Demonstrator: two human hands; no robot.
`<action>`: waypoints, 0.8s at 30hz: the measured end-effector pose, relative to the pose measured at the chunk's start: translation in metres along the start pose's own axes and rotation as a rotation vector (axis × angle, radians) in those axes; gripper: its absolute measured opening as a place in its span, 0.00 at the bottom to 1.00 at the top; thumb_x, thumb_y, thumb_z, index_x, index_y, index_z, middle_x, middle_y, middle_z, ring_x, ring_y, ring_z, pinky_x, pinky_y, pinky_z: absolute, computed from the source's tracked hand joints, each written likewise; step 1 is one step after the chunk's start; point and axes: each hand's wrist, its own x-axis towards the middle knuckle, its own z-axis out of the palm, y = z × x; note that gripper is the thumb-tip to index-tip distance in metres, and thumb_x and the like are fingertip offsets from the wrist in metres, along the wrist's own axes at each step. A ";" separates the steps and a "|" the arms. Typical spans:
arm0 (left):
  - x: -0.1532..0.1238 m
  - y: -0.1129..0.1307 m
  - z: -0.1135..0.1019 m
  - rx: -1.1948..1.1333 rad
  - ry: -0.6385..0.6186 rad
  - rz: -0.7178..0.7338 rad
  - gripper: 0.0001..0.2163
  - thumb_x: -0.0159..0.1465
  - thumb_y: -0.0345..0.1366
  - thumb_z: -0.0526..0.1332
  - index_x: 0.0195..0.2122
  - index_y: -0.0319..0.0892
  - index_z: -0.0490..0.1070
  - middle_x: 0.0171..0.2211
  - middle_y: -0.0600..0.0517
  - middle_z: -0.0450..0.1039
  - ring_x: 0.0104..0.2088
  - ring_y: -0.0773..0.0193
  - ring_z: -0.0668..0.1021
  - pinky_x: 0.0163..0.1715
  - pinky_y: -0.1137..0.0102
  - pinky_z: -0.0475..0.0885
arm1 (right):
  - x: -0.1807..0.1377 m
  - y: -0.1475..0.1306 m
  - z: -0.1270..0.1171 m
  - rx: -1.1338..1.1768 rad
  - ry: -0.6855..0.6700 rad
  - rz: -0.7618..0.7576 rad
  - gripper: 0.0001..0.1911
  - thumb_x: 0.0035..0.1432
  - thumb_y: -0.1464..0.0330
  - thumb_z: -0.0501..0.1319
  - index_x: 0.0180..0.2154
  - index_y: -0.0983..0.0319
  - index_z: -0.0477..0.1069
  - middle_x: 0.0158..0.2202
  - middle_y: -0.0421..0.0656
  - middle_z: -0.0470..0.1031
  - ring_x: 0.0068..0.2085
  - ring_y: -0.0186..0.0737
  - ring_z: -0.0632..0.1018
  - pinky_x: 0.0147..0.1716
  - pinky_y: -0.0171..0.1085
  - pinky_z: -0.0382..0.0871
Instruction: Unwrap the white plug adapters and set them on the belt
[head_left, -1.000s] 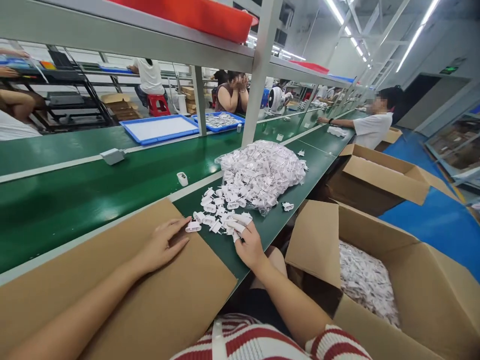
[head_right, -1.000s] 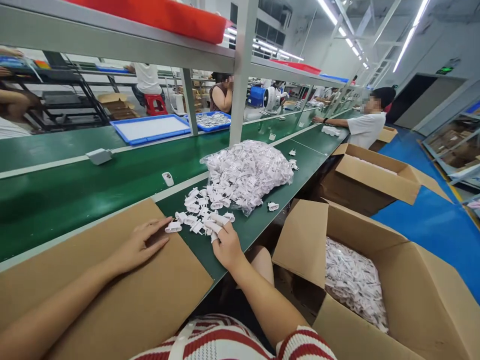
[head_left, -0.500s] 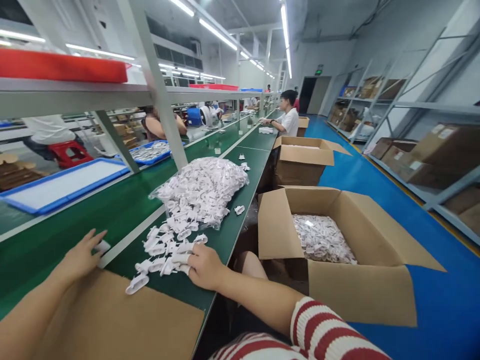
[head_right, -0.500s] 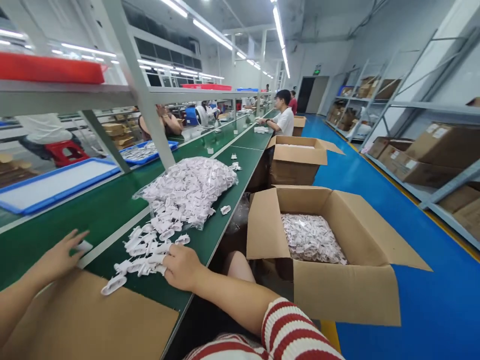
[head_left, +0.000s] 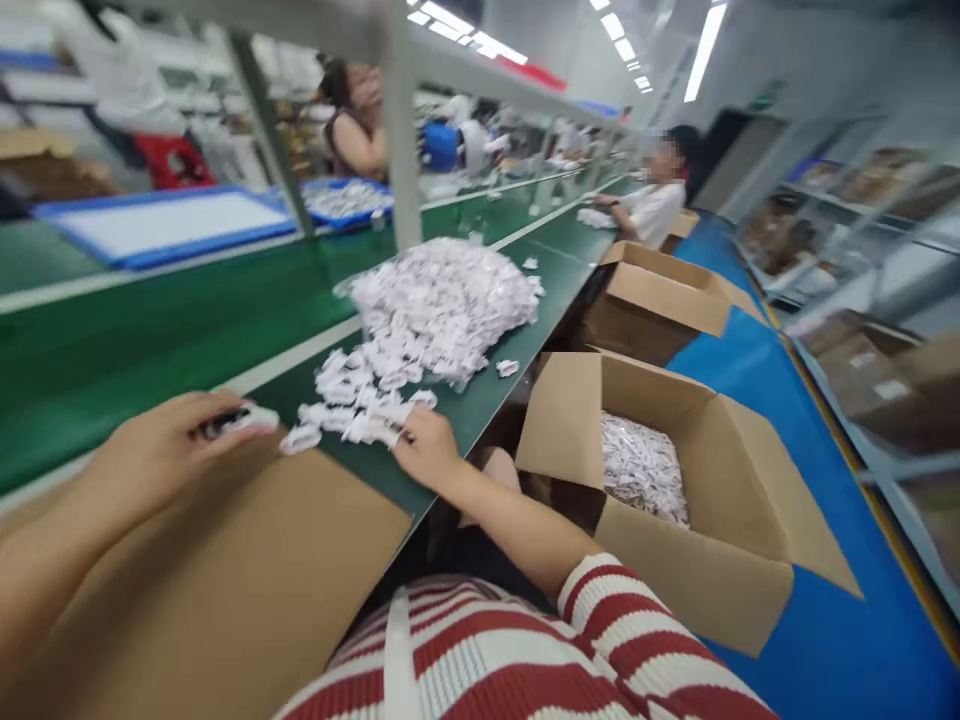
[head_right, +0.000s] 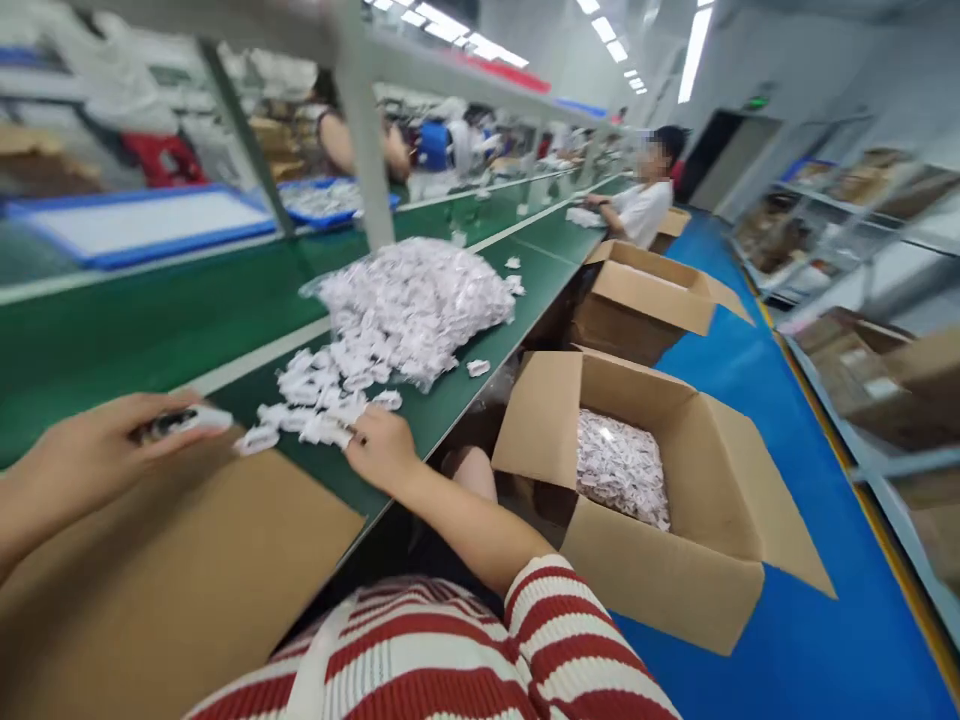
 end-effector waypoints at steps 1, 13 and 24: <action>-0.017 0.001 0.004 -0.029 -0.053 -0.022 0.42 0.65 0.74 0.52 0.49 0.37 0.82 0.40 0.55 0.78 0.39 0.67 0.77 0.51 0.69 0.71 | 0.000 -0.004 -0.002 0.087 0.046 0.054 0.10 0.66 0.68 0.65 0.46 0.60 0.84 0.40 0.45 0.82 0.39 0.41 0.79 0.44 0.38 0.75; -0.110 0.022 0.062 -0.514 0.028 -0.157 0.35 0.67 0.68 0.57 0.55 0.42 0.82 0.40 0.52 0.81 0.35 0.65 0.77 0.38 0.71 0.73 | -0.005 -0.057 0.031 0.668 -0.244 0.493 0.22 0.57 0.55 0.72 0.48 0.62 0.82 0.38 0.45 0.85 0.37 0.42 0.83 0.37 0.40 0.81; -0.119 0.022 0.063 -0.795 -0.063 -0.220 0.36 0.73 0.57 0.51 0.65 0.28 0.70 0.32 0.61 0.71 0.34 0.72 0.70 0.39 0.71 0.65 | -0.006 -0.073 0.033 -0.152 -0.339 -0.258 0.16 0.62 0.77 0.57 0.47 0.61 0.79 0.40 0.48 0.77 0.42 0.49 0.74 0.45 0.45 0.73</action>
